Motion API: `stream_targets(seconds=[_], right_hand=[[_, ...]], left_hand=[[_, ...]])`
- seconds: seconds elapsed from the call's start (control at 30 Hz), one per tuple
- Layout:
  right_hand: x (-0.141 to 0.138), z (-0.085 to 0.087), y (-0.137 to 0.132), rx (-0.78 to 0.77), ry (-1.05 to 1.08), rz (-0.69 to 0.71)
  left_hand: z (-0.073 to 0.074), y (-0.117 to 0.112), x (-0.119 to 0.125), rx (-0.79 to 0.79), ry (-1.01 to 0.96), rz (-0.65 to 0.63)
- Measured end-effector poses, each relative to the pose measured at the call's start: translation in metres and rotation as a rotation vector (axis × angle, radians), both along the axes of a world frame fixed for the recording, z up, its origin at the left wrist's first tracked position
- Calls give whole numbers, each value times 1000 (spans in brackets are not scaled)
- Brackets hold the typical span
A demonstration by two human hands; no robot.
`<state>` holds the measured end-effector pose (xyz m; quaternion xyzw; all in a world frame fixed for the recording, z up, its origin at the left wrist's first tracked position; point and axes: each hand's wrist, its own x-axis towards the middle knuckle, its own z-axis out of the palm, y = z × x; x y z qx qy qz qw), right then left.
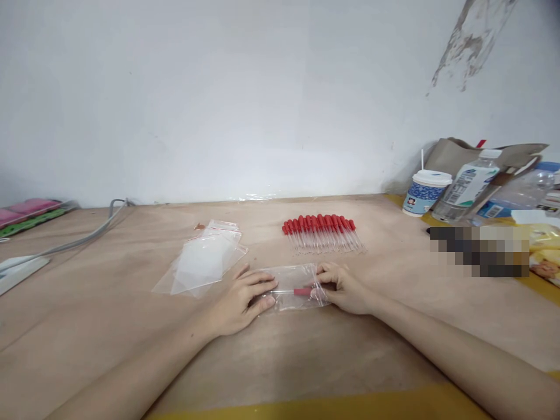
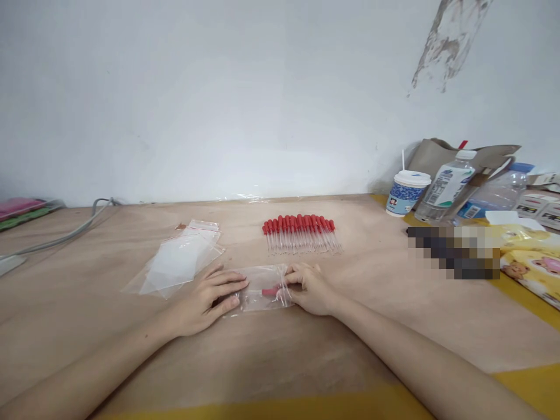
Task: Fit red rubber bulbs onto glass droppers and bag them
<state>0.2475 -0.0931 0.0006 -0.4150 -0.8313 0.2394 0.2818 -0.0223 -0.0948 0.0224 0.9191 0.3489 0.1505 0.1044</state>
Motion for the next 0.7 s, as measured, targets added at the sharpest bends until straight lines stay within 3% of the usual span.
stream_targets(seconds=[0.27,0.4,0.47,0.53,0.7], right_hand=[[15,2,0,-51,1,87],[19,-2,7,-114,165,110],[21,-2,17,-120,246,9],[24,1,32,-32,237,-154],[19,20,80,326,-79,-453]], left_hand=[[8,2,-10,-31,34,-101],[6,2,-11,-43,-11,-105],[5,1,-11,-58,-43,-89],[5,1,-11,-73,-59,-74],[6,0,-10,-78,-45,-77]])
